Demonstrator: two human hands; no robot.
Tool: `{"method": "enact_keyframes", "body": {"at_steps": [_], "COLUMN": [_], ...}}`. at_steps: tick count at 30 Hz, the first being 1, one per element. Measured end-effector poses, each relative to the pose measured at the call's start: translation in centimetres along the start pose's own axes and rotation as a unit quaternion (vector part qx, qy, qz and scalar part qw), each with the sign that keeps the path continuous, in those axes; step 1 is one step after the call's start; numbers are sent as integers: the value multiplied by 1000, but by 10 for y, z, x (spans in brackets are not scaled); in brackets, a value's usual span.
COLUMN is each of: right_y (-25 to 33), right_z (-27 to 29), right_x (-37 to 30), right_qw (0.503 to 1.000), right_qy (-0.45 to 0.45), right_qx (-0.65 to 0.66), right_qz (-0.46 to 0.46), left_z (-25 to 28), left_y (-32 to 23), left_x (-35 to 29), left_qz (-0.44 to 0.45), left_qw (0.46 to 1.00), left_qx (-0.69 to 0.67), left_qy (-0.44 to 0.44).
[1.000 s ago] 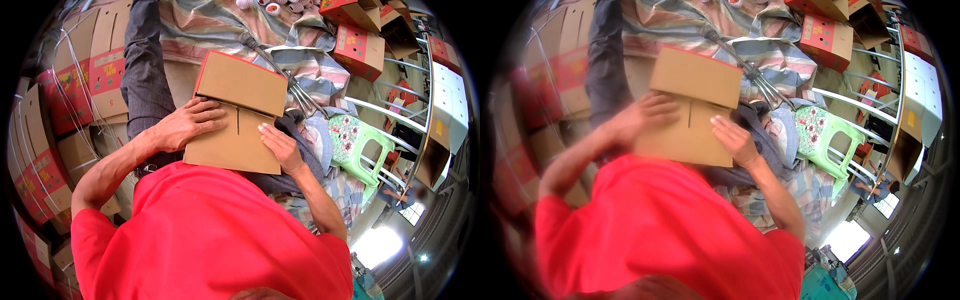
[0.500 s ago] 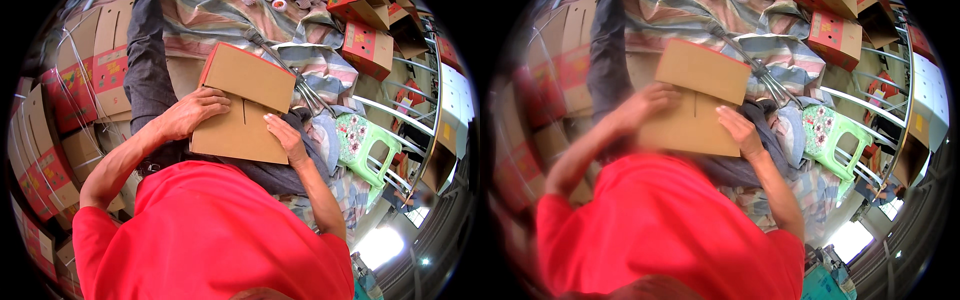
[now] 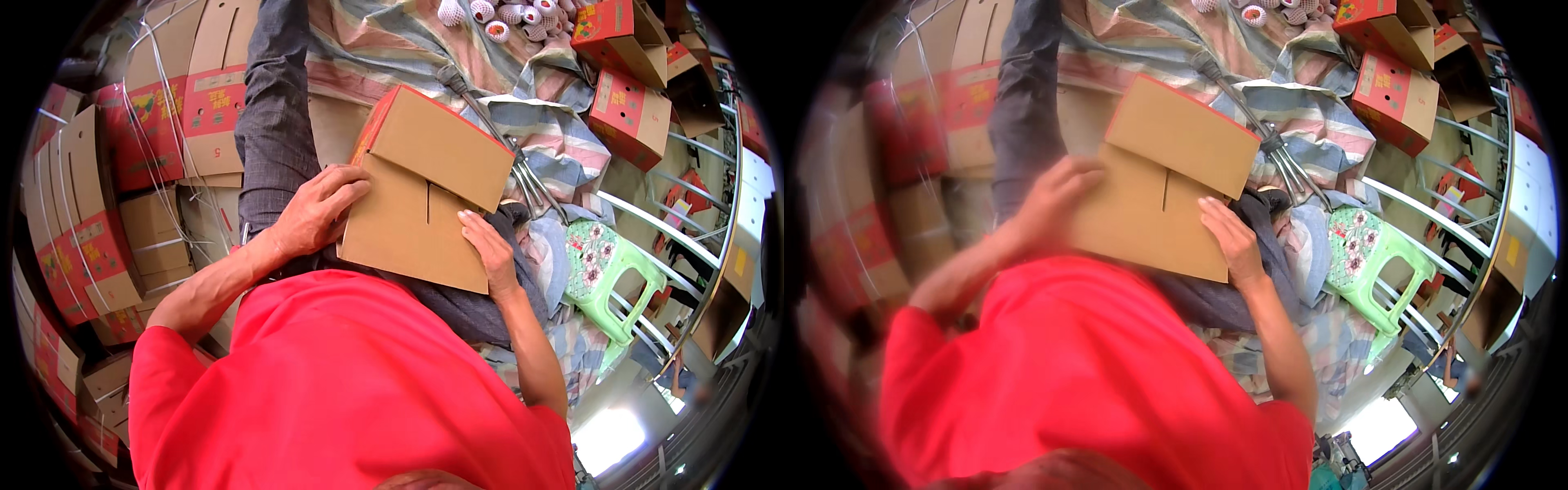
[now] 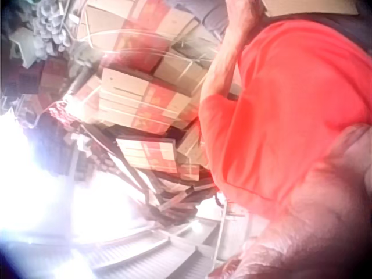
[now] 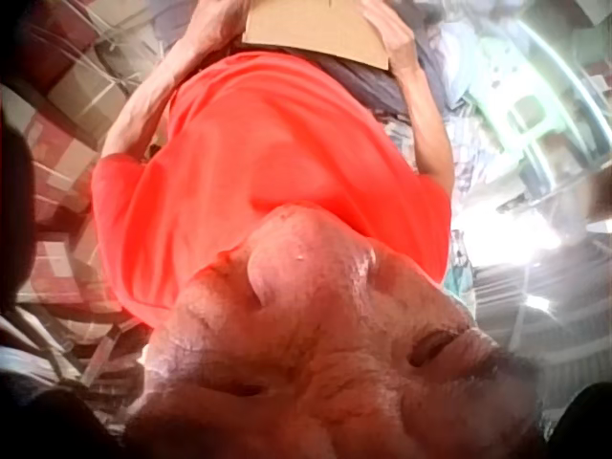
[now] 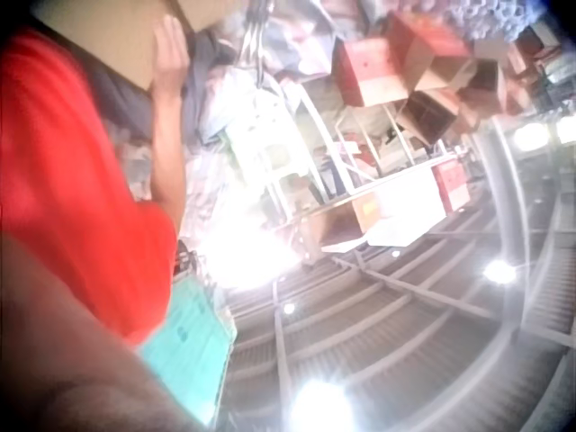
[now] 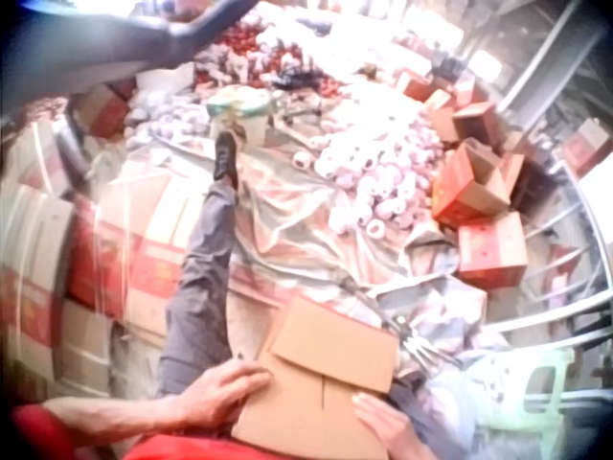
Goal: The person sits on the floor and assembles flat cardboard boxes by folding the flaps and inserting the tabs into slots. The person repeatedly picks up flat boxes, folds them into shape, and places them aside.
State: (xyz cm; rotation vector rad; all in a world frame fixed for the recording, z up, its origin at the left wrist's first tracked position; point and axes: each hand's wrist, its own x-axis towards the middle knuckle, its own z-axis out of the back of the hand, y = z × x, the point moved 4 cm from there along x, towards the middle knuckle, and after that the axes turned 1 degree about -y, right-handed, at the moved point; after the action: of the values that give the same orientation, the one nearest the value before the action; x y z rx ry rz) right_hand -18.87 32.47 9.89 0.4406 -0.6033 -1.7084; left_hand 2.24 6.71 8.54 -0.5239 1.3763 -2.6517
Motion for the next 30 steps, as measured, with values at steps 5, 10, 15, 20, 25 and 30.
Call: {"method": "enact_keyframes", "body": {"at_steps": [5, 10, 15, 20, 25, 30], "right_y": [-5, -12, -15, -26, -68, -104], "right_z": [-2, 0, 3, 17, 41, 14], "right_x": [-3, -10, -10, 4, 6, 45], "right_qw": [1000, 1000, 998, 995, 946, 975], "right_qy": [0, -1, 2, -11, -258, -81], "right_qx": [14, 10, 25, -62, -20, 61], "right_qz": [-16, -19, -59, -73, -194, -198], "left_z": [5, -4, -7, -5, -8, -12], "left_y": [1, -4, 2, 24, 22, 31], "left_x": [11, 17, 27, 24, 26, 37], "left_qz": [-41, -73, -116, -126, -139, -158], "left_qw": [998, 990, 987, 985, 984, 978], "left_qx": [23, 78, 78, 75, 57, 68], "left_qy": [44, 91, 79, 93, 91, 114]}}
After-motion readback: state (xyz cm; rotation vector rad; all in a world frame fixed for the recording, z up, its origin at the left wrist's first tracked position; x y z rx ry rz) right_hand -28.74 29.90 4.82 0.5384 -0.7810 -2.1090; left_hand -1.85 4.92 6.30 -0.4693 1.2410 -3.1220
